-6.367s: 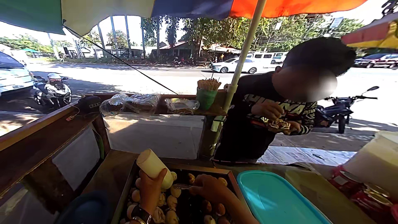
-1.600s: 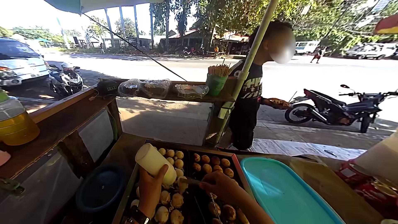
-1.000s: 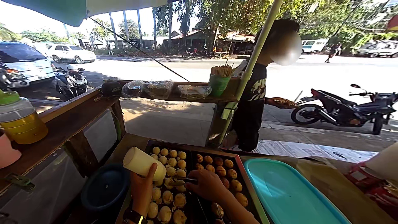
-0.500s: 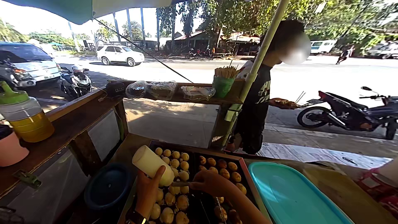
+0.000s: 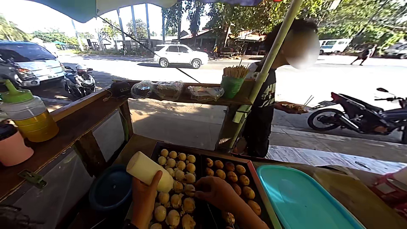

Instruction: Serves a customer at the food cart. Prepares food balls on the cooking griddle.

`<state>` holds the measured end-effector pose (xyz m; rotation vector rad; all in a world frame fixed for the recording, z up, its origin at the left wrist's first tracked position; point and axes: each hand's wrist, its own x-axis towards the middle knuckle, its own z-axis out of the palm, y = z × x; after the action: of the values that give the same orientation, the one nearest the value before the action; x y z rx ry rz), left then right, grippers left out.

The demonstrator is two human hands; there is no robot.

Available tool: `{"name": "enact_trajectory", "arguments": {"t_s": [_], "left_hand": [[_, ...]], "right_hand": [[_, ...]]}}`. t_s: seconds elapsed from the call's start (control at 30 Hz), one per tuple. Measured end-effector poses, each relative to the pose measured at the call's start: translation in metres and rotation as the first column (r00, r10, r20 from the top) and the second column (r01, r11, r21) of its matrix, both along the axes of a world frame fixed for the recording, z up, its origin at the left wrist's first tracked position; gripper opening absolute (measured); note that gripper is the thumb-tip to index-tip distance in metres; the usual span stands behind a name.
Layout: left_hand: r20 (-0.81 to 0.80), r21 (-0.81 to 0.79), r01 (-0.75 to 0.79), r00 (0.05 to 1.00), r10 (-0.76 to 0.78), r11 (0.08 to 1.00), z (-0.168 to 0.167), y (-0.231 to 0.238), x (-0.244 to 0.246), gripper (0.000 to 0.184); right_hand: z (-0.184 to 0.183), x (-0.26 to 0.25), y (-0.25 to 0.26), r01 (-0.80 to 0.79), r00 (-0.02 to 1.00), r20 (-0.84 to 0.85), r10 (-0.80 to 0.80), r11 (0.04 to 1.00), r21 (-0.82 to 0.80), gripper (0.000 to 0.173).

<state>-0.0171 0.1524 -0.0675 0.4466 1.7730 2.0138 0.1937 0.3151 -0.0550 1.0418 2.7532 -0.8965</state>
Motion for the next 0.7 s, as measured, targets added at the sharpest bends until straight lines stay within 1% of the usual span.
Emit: {"name": "enact_trajectory", "arguments": {"t_s": [0.1, 0.13, 0.2, 0.3, 0.43, 0.53, 0.63, 0.7], "left_hand": [[-0.149, -0.095, 0.003, 0.989, -0.017, 0.995, -0.006, -0.004, 0.007, 0.095], [-0.191, -0.128, 0.013, 0.981, -0.037, 0.992, -0.008, -0.006, 0.008, 0.099], [-0.236, -0.158, 0.036, 0.969, -0.073, 0.987, -0.01, -0.009, 0.01, 0.102], [-0.213, -0.142, 0.08, 0.971, -0.11, 0.987, -0.008, -0.015, 0.014, 0.102], [-0.181, -0.12, 0.097, 0.976, -0.118, 0.988, -0.003, -0.018, 0.019, 0.102], [-0.176, -0.101, 0.061, 0.981, -0.078, 0.993, -0.003, -0.02, 0.017, 0.098], [-0.161, -0.086, 0.015, 0.986, -0.029, 0.996, -0.001, -0.022, 0.009, 0.09], [-0.132, -0.085, 0.009, 0.991, -0.02, 0.996, 0.0, -0.024, 0.005, 0.087]], "right_hand": [[0.015, -0.002, -0.013, -0.095, 0.985, 0.146, 0.095, 0.995, -0.013, 0.053], [0.02, -0.002, -0.016, -0.114, 0.979, 0.168, 0.115, 0.993, -0.013, 0.052], [0.031, 0.003, -0.018, -0.106, 0.981, 0.158, 0.107, 0.994, -0.015, 0.051], [0.043, 0.01, -0.017, -0.065, 0.986, 0.153, 0.071, 0.997, -0.045, 0.054], [0.027, 0.005, -0.02, -0.077, 0.982, 0.165, 0.094, 0.992, -0.104, 0.054], [0.017, 0.008, -0.02, -0.044, 0.992, 0.111, 0.057, 0.992, -0.122, 0.05], [0.011, 0.017, -0.014, 0.025, 1.0, -0.004, -0.026, 0.99, -0.137, 0.048], [0.006, 0.017, -0.016, 0.048, 0.999, -0.017, -0.05, 0.989, -0.139, 0.047]]}}
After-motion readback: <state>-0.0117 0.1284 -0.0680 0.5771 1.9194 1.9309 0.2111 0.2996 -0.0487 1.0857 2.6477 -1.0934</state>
